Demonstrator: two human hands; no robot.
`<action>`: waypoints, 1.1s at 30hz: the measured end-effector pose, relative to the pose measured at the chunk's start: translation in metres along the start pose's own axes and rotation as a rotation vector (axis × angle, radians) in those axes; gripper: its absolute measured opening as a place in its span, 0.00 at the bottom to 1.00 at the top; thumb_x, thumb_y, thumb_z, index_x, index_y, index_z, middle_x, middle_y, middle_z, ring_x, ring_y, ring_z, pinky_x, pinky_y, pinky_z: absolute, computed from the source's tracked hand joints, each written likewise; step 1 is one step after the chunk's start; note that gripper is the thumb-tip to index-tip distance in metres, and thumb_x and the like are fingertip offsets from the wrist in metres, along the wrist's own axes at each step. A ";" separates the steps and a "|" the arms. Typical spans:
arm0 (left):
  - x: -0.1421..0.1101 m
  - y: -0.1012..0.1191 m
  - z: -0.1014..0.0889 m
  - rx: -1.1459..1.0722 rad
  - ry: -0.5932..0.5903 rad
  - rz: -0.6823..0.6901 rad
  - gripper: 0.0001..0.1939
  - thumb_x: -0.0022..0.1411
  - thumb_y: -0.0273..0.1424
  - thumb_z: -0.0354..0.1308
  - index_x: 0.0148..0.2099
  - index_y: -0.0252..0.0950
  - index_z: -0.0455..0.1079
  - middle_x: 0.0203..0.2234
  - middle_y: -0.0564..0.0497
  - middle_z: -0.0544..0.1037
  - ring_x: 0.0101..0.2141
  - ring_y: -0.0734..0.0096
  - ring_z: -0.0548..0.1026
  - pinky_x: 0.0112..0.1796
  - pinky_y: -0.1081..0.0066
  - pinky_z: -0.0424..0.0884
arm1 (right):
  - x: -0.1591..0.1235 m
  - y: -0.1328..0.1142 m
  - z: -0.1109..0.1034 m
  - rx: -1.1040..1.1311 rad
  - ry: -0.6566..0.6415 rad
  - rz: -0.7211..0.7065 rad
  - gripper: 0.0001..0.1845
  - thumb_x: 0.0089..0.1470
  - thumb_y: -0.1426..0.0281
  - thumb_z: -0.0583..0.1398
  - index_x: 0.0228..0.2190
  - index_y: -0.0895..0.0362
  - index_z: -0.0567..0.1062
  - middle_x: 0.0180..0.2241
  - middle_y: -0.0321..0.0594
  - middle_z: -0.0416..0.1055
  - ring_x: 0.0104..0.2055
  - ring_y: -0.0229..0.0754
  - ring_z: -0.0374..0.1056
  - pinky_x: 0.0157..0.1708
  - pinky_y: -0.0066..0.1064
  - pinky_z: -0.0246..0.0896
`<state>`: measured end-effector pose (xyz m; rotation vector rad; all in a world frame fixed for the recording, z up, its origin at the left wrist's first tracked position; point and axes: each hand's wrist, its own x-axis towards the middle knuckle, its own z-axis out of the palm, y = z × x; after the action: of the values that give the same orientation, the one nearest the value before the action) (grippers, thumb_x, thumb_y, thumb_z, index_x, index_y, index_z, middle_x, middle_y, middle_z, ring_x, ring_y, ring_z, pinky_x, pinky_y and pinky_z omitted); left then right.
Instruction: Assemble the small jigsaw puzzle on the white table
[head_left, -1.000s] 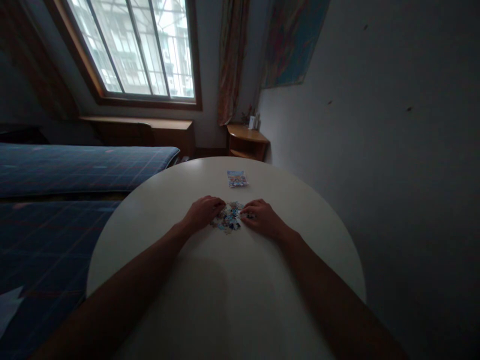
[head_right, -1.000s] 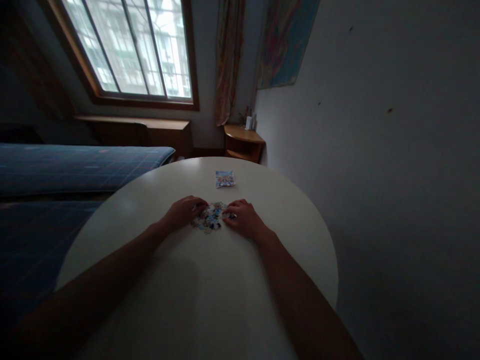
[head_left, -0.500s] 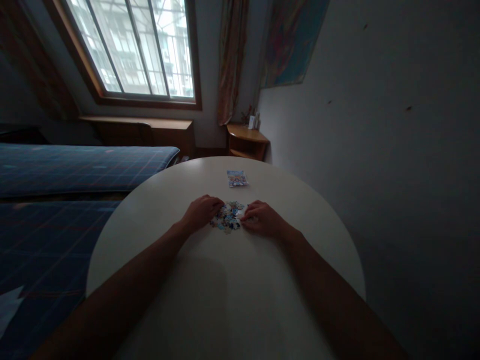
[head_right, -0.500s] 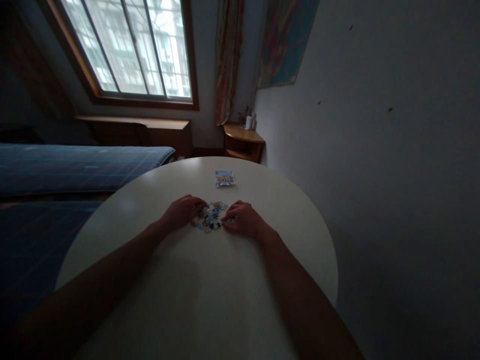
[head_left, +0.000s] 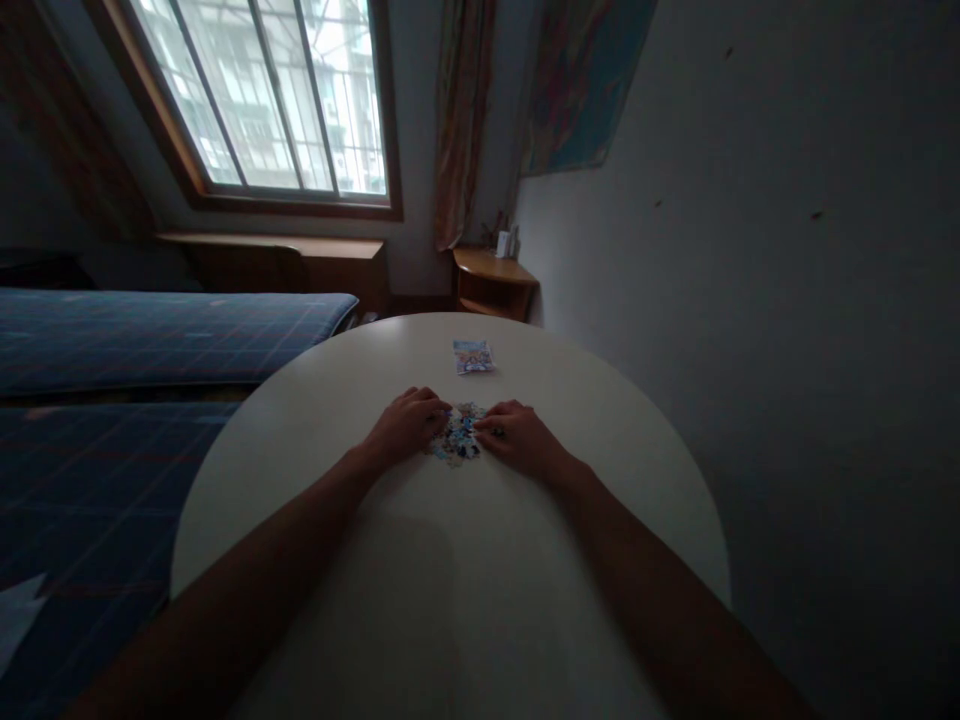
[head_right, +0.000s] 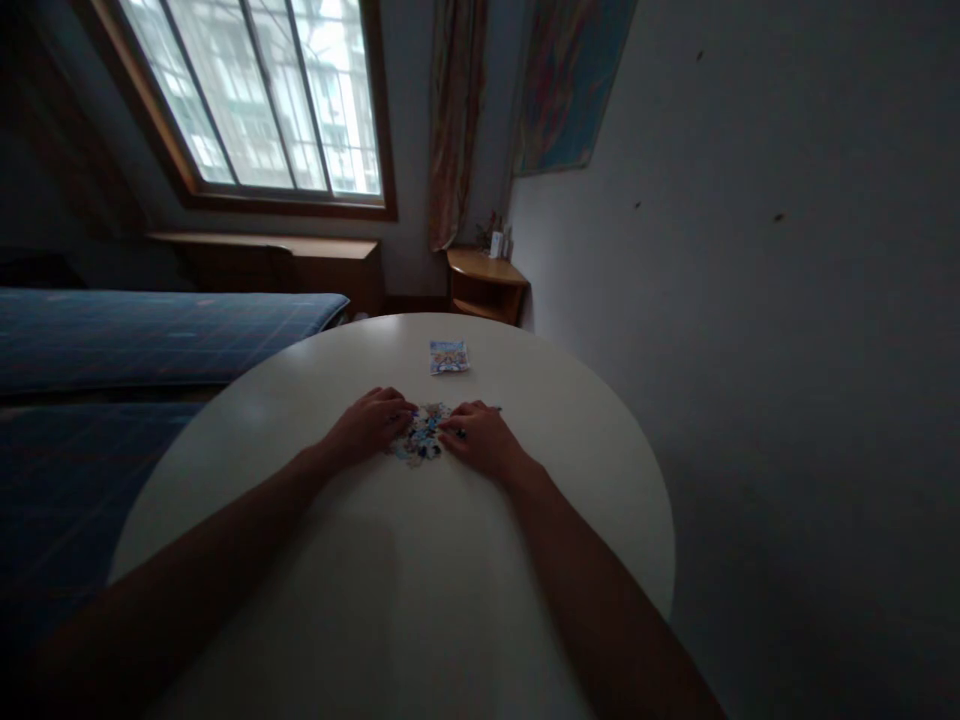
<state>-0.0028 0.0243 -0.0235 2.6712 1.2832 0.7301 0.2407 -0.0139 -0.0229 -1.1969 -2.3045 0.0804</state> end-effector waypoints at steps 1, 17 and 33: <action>0.000 0.000 0.002 -0.009 -0.010 0.016 0.12 0.67 0.34 0.54 0.48 0.41 0.77 0.42 0.47 0.77 0.44 0.62 0.72 0.49 0.64 0.67 | 0.000 -0.001 0.000 -0.005 -0.002 0.003 0.09 0.56 0.66 0.64 0.39 0.54 0.82 0.39 0.44 0.78 0.43 0.44 0.70 0.47 0.36 0.62; 0.001 0.006 -0.002 -0.053 -0.022 0.013 0.08 0.65 0.33 0.57 0.43 0.39 0.76 0.41 0.47 0.78 0.44 0.61 0.72 0.48 0.63 0.68 | 0.002 0.000 -0.004 -0.085 -0.029 0.065 0.10 0.62 0.66 0.59 0.36 0.57 0.80 0.39 0.44 0.77 0.43 0.44 0.69 0.48 0.35 0.59; 0.003 0.010 -0.006 -0.007 -0.001 -0.012 0.05 0.62 0.27 0.57 0.39 0.39 0.74 0.39 0.48 0.79 0.42 0.62 0.73 0.46 0.65 0.69 | 0.001 -0.002 -0.001 -0.063 -0.031 0.086 0.17 0.62 0.68 0.58 0.52 0.55 0.75 0.51 0.45 0.74 0.54 0.47 0.66 0.55 0.40 0.58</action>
<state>0.0032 0.0190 -0.0143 2.6557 1.2937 0.7296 0.2387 -0.0141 -0.0211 -1.3357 -2.2974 0.0585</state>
